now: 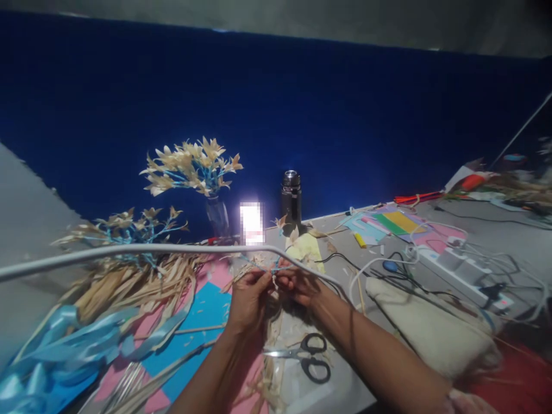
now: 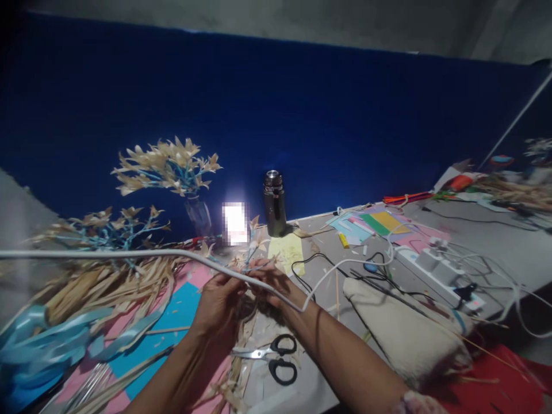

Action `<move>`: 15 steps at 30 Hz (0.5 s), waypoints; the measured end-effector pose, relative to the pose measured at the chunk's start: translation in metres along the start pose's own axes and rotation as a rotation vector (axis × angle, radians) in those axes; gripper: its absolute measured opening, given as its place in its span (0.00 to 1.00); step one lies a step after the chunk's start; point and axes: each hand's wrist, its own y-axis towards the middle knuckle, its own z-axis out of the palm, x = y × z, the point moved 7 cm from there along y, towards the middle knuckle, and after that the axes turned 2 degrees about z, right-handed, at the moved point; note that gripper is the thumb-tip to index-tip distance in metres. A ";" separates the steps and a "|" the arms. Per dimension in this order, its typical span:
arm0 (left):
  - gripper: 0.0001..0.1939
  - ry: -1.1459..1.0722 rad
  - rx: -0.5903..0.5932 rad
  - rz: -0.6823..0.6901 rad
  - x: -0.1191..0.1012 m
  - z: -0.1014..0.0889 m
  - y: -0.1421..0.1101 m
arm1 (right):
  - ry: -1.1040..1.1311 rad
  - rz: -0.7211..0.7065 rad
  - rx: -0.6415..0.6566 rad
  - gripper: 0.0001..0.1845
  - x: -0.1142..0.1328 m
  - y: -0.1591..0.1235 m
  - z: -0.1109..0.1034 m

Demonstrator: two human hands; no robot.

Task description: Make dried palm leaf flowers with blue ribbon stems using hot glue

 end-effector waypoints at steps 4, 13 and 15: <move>0.14 0.053 -0.096 0.102 -0.002 -0.005 -0.003 | -0.096 -0.057 -0.024 0.10 0.009 -0.005 0.014; 0.14 0.138 -0.173 0.212 -0.008 -0.012 -0.008 | -0.272 -0.184 -0.094 0.15 0.031 -0.022 0.017; 0.14 0.160 -0.153 0.206 -0.008 -0.011 -0.010 | -0.345 -0.229 -0.101 0.16 0.035 -0.023 0.017</move>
